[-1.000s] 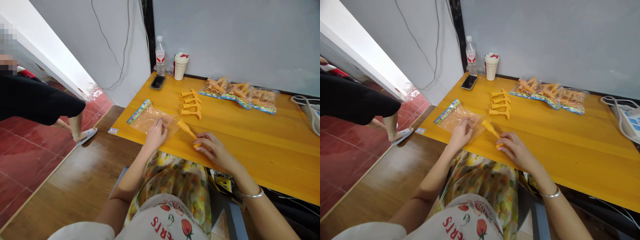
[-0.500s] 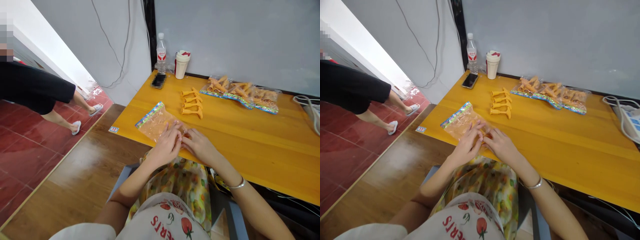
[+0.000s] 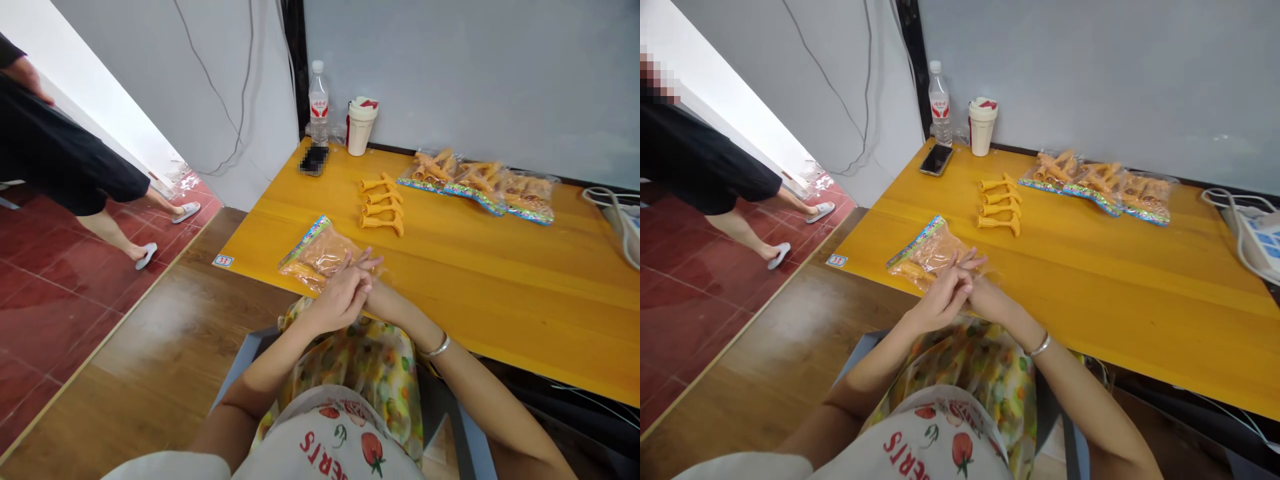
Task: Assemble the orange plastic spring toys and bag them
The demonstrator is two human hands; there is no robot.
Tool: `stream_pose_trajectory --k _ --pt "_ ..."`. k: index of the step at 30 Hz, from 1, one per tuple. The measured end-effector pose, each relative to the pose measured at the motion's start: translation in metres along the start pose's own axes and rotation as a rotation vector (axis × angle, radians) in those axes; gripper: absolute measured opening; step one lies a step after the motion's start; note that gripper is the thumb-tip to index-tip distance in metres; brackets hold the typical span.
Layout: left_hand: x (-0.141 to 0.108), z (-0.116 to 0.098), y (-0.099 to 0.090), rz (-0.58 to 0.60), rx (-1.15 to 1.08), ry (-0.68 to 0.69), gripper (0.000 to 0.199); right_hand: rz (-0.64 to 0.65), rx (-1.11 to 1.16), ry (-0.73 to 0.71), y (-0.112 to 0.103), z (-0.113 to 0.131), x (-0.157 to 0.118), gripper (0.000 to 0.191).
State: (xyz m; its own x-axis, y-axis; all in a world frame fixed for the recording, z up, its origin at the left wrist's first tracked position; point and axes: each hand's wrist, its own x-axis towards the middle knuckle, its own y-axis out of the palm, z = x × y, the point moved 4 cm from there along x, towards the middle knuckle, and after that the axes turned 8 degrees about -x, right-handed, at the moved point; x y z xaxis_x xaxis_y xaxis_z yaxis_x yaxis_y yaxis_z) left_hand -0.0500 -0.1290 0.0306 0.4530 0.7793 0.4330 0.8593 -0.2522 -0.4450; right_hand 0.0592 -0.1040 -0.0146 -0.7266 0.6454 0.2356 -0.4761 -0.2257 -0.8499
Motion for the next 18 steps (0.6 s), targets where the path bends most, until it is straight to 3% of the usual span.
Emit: stream_pose_trajectory --k 3,6,7,10,12,14,18 --pt "-0.004 0.007 -0.006 -0.050 -0.017 -0.026 0.008 0.028 0.077 -0.019 -0.032 0.011 0.000 0.026" --pt "-0.006 0.014 -0.010 -0.080 -0.025 -0.050 0.008 0.158 0.220 0.010 -0.075 0.004 -0.003 0.030" --pt "-0.006 0.016 -0.010 -0.086 -0.026 -0.053 0.007 0.168 0.246 0.085 -0.088 -0.007 -0.003 0.032" --pt "-0.006 0.020 -0.007 -0.087 -0.024 -0.074 0.006 -0.051 0.058 0.384 -0.114 -0.063 -0.003 0.034" --pt "-0.007 0.023 -0.003 -0.072 -0.007 -0.095 0.006 -0.155 -0.202 0.517 -0.114 -0.099 -0.002 0.031" --pt "-0.008 0.027 0.001 -0.050 0.023 -0.117 0.006 -0.156 -0.373 0.527 -0.103 -0.123 0.002 0.037" --pt "-0.010 0.035 0.006 -0.027 0.081 -0.138 0.007 -0.101 -0.509 0.449 -0.083 -0.138 0.007 0.046"
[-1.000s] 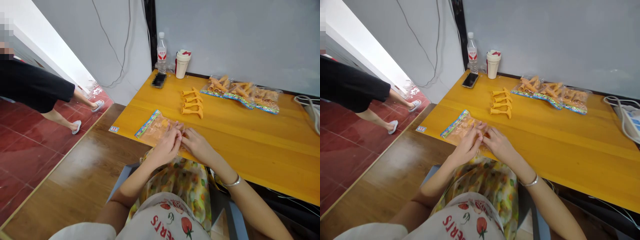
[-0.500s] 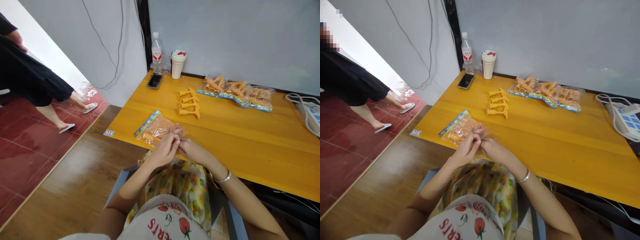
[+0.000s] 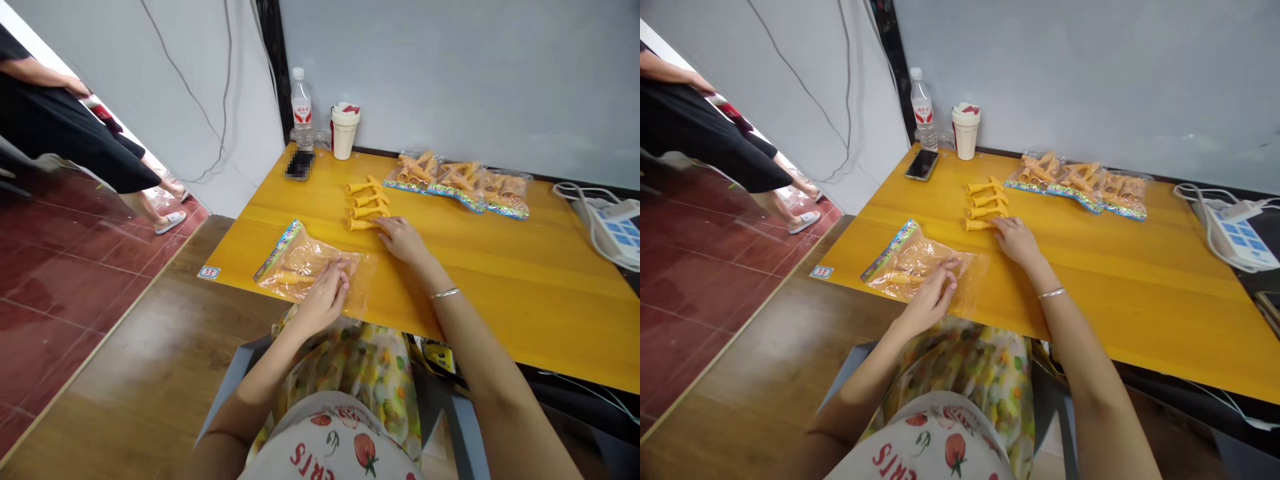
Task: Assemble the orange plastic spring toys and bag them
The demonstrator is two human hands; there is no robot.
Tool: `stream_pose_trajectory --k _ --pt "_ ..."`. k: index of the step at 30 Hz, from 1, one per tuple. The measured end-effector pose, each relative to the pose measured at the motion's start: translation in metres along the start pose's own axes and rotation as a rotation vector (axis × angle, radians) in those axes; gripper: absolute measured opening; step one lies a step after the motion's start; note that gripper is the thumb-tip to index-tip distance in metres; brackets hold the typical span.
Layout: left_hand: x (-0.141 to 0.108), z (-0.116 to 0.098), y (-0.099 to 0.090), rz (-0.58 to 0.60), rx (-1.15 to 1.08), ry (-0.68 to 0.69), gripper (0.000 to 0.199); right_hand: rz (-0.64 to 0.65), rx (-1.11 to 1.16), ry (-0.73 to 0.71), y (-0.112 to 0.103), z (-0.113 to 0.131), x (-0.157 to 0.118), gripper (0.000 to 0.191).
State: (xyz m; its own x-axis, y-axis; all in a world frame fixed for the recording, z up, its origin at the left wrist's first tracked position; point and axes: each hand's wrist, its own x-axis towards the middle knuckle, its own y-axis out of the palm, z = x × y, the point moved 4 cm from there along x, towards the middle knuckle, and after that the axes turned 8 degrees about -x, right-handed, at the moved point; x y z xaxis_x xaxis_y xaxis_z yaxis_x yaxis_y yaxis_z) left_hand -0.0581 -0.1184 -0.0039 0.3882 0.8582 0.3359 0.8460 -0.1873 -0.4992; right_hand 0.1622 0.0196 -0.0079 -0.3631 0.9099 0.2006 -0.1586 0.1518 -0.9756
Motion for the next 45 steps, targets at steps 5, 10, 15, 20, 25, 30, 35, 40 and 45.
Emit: stream_pose_trajectory --k 5,10,15,20,25,30,35,40,45 --pt "0.000 0.004 0.002 0.001 0.055 0.003 0.008 -0.003 -0.055 -0.047 -0.002 0.002 -0.010 0.046" --pt "0.001 0.003 0.002 0.002 0.081 0.001 0.008 0.007 -0.040 -0.110 -0.007 -0.003 -0.024 0.052" --pt "0.002 0.004 0.001 0.000 0.061 -0.006 0.007 0.036 0.103 -0.170 -0.009 -0.006 -0.032 0.047" --pt "0.004 0.001 -0.001 -0.001 0.000 -0.015 0.007 0.118 0.183 -0.112 -0.014 -0.003 -0.039 0.034" --pt "0.005 -0.001 -0.003 -0.006 -0.049 -0.039 0.006 0.075 0.301 -0.005 -0.022 -0.007 -0.053 0.026" --pt "0.006 -0.003 -0.005 -0.032 -0.071 -0.034 0.005 -0.019 0.453 -0.049 -0.053 0.005 -0.084 0.030" --pt "0.006 -0.003 -0.007 -0.079 -0.099 -0.049 0.007 0.100 0.366 -0.153 -0.098 0.038 -0.121 0.027" --pt "0.007 -0.002 -0.007 -0.150 -0.138 -0.082 0.010 0.234 0.212 -0.275 -0.111 0.068 -0.136 0.027" --pt "0.006 -0.002 -0.011 -0.199 -0.211 -0.073 0.011 0.243 0.015 -0.327 -0.097 0.089 -0.127 0.024"
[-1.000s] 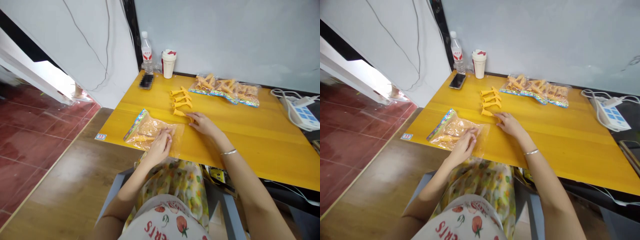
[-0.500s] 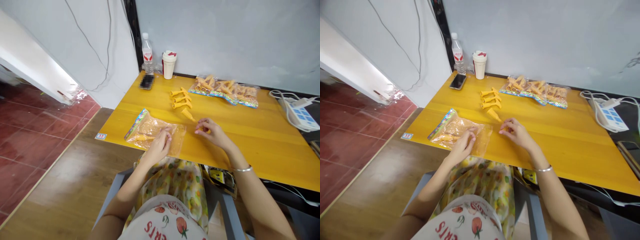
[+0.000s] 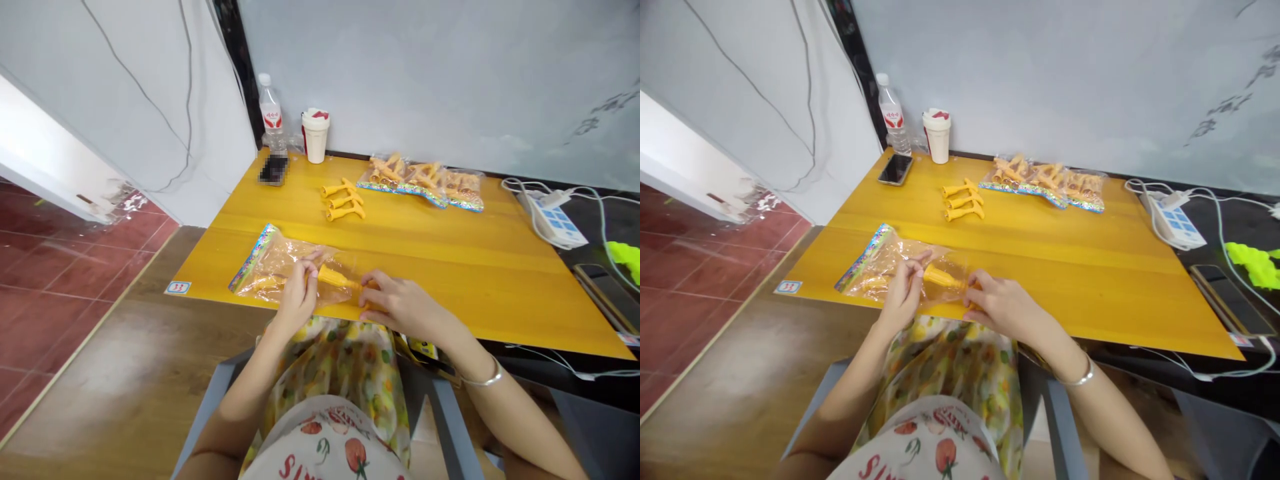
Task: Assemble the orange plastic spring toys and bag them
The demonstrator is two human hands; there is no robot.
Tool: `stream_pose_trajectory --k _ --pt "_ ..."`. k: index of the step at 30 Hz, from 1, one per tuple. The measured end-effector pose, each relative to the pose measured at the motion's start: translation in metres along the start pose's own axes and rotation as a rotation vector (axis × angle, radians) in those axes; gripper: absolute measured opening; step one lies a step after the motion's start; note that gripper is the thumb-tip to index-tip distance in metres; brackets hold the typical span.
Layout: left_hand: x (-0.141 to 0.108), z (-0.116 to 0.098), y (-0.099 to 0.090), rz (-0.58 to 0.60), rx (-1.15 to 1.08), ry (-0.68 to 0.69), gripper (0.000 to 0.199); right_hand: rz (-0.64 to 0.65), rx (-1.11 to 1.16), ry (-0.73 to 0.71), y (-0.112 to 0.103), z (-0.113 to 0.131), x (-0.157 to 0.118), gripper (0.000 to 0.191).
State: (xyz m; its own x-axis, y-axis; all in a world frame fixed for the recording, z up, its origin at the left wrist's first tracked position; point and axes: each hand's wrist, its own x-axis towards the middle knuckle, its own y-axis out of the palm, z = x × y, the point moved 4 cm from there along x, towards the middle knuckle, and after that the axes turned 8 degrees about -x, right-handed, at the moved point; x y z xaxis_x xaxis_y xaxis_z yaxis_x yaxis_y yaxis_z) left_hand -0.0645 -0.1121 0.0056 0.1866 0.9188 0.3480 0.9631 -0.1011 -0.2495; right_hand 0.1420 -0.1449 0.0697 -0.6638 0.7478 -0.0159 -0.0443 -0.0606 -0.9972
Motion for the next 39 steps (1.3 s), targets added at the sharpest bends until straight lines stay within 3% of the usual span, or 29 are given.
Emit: stream_pose_trajectory --k 5,11,14,20,26,34,39 --pt "-0.002 -0.005 -0.009 -0.020 0.030 0.051 0.011 0.020 -0.106 -0.013 0.009 0.008 0.018 0.021" --pt "-0.007 -0.022 0.004 0.184 0.170 0.165 0.008 -0.088 -0.078 -0.064 0.023 0.014 0.036 0.033" --pt "-0.009 -0.028 0.010 0.224 0.174 0.196 0.008 -0.166 -0.039 -0.088 0.034 0.017 0.046 0.036" --pt "-0.011 -0.031 0.014 0.232 0.132 0.200 0.009 -0.260 -0.099 -0.051 0.059 0.026 0.063 0.037" --pt "-0.013 -0.029 0.015 0.246 0.128 0.183 0.010 -0.219 -0.110 -0.080 0.081 0.028 0.075 0.048" --pt "-0.014 -0.026 0.016 0.253 0.151 0.181 0.009 -0.230 -0.016 -0.100 0.092 0.019 0.079 0.056" --pt "-0.015 -0.027 0.007 0.215 0.190 0.209 0.016 -0.204 -0.004 -0.041 0.087 0.015 0.080 0.047"
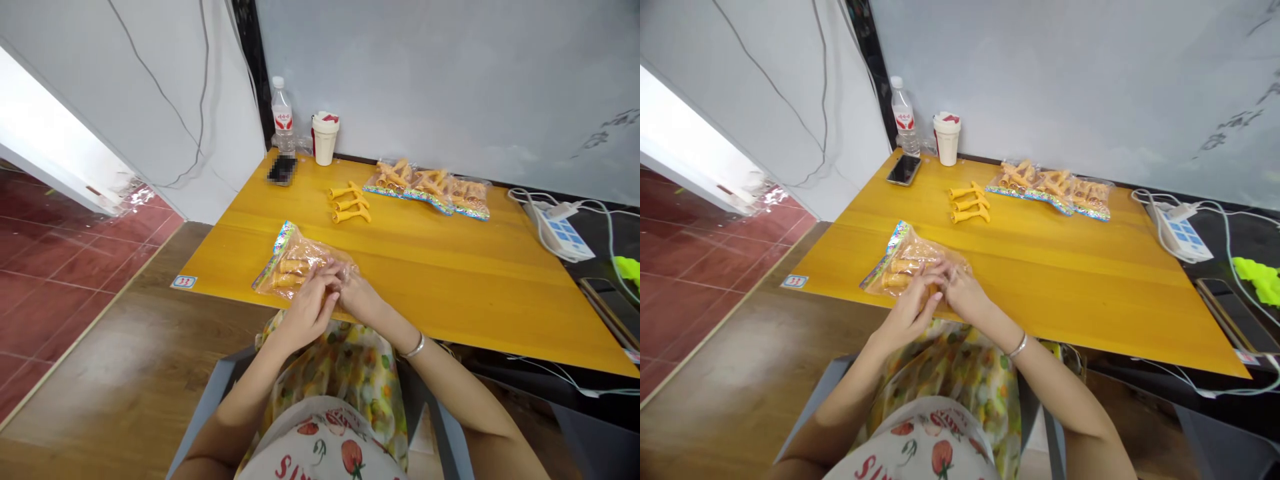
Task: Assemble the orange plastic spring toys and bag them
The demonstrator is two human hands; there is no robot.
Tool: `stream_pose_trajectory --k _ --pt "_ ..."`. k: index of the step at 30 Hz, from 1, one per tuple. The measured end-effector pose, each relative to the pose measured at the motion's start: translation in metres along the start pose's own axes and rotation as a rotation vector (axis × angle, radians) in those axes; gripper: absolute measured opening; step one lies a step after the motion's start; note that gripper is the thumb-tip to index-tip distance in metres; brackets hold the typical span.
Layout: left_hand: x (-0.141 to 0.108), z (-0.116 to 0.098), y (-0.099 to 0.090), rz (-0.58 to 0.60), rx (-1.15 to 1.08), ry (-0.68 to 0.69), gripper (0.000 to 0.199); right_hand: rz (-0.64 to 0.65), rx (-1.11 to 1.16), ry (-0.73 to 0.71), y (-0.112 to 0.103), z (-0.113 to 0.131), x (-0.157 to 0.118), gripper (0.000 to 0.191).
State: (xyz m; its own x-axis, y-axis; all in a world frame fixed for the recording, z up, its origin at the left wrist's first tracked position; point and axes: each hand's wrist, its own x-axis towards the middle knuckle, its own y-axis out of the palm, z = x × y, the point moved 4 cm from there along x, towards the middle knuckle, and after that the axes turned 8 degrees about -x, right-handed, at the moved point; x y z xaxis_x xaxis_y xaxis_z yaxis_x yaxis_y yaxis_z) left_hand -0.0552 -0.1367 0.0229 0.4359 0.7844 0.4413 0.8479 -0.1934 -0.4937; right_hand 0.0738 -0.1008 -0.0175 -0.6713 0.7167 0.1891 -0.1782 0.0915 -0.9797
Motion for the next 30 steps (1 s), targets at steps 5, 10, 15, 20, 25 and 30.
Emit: stream_pose_trajectory --k 5,10,15,20,25,30 --pt "-0.007 0.008 -0.025 -0.126 0.025 -0.018 0.023 -0.003 -0.006 0.055 -0.013 -0.003 0.002 0.046" --pt "-0.016 0.020 -0.051 -0.256 0.100 -0.065 0.022 -0.018 0.000 0.069 -0.015 -0.006 0.002 0.048" --pt "-0.021 0.027 -0.065 -0.332 0.103 -0.094 0.022 0.009 -0.008 0.092 -0.010 -0.010 0.002 0.045" --pt "-0.024 0.034 -0.070 -0.371 0.126 -0.101 0.022 0.002 0.014 0.087 -0.006 -0.014 0.000 0.049" --pt "-0.024 0.038 -0.072 -0.380 0.139 -0.095 0.021 -0.023 0.019 0.086 -0.004 -0.017 -0.001 0.046" --pt "-0.025 0.041 -0.073 -0.384 0.151 -0.102 0.023 -0.042 0.029 0.088 -0.009 -0.019 -0.001 0.042"
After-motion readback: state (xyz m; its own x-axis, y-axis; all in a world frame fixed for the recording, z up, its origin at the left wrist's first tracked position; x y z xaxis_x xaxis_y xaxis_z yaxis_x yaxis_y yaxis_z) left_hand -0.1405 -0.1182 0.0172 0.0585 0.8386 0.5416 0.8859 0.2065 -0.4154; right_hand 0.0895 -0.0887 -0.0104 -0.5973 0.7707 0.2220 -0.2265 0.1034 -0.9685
